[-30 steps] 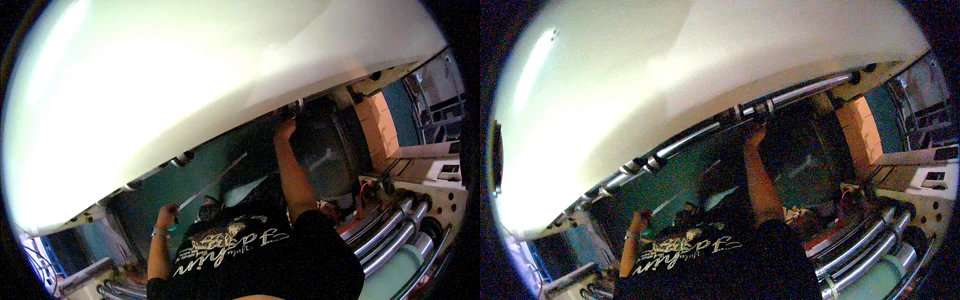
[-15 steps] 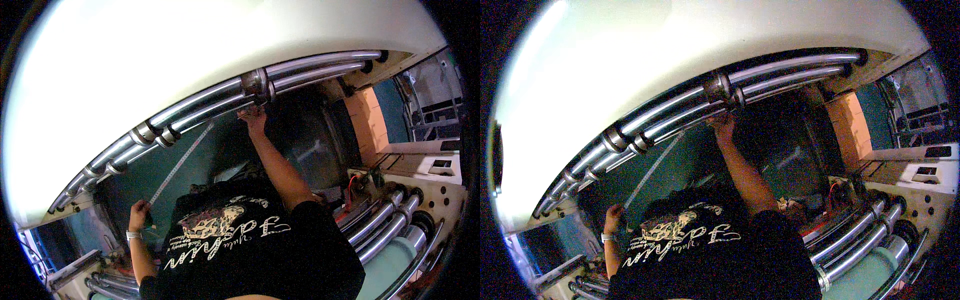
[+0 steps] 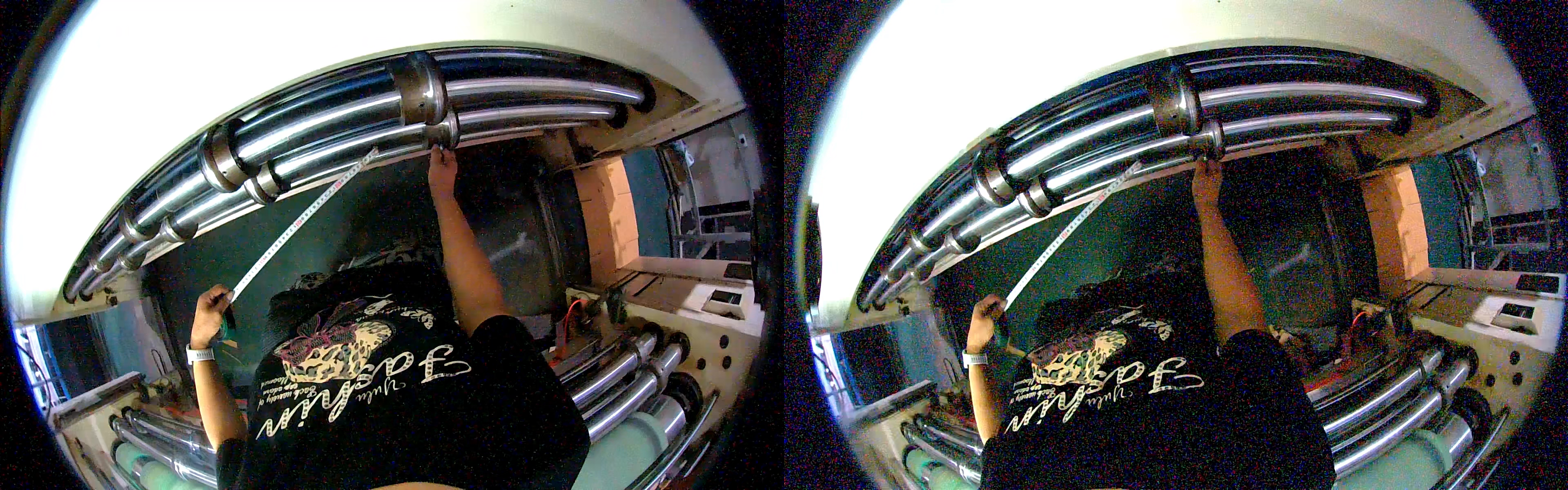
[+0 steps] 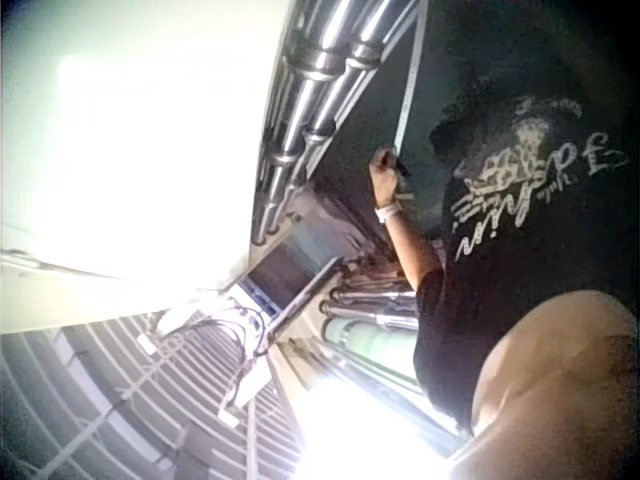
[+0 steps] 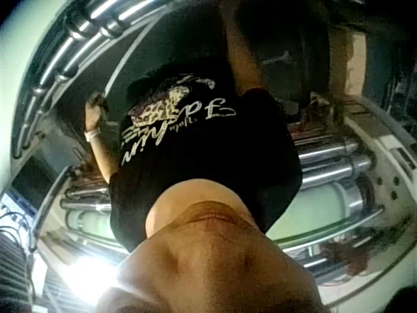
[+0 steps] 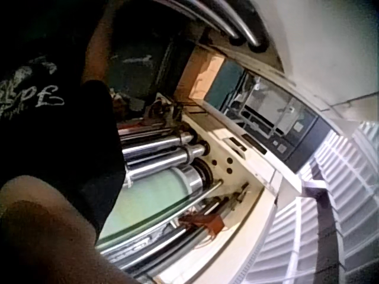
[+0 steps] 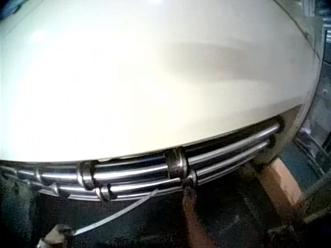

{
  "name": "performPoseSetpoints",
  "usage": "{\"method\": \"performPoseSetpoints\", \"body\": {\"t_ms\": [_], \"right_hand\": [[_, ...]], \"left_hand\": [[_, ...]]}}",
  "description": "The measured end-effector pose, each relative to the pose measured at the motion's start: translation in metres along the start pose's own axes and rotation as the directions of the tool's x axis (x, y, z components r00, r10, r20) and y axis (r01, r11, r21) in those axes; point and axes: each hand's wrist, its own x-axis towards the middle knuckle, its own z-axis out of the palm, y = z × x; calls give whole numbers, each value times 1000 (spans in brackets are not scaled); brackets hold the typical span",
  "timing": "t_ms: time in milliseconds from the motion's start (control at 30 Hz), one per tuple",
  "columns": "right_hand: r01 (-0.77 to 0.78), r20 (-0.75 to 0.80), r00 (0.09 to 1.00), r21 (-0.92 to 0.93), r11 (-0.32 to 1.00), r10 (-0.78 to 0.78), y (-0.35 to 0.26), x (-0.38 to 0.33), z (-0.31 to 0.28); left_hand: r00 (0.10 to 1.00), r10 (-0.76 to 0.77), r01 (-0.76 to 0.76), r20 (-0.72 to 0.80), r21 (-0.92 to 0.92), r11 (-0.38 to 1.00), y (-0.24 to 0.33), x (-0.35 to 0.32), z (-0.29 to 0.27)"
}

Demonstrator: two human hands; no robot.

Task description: The person uses a measuring tape by hand to measure distances between components on an industrial machine, moving the tape along a metal rail and checking alignment.

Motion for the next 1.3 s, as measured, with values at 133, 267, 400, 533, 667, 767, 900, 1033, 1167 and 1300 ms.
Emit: {"method": "performPoseSetpoints", "body": {"t_ms": [133,267,400,533,667,767,900,1033,1167,1300], "right_hand": [[-487,474,817,262,833,329,70,19,-53],[-774,668,628,589,232,400,24,37,-38],[-863,491,464,439,251,737,-12,55,-31],[-850,514,477,476,225,713,-4,59,-25],[-852,447,473,452,265,760,-20,42,-8],[-841,413,499,443,311,762,-12,37,-1],[-843,482,505,453,290,716,-12,28,4],[-828,482,454,539,155,749,-2,29,8],[-819,363,463,524,233,808,-2,29,16],[-857,414,396,487,168,820,5,34,16]], "left_hand": [[998,23,-22,50,-20,1000,21,0,9],[998,31,-31,47,-7,999,18,-5,17],[998,9,-10,63,17,1000,29,-5,23],[996,-9,12,86,-34,999,18,-2,24],[994,78,-82,80,40,996,17,5,23],[991,84,-89,102,44,995,27,13,26],[988,125,-130,91,49,990,15,26,30],[983,151,-156,99,37,987,13,38,32],[981,162,-169,107,61,984,14,40,31],[978,185,-196,100,107,975,17,45,30]]}}
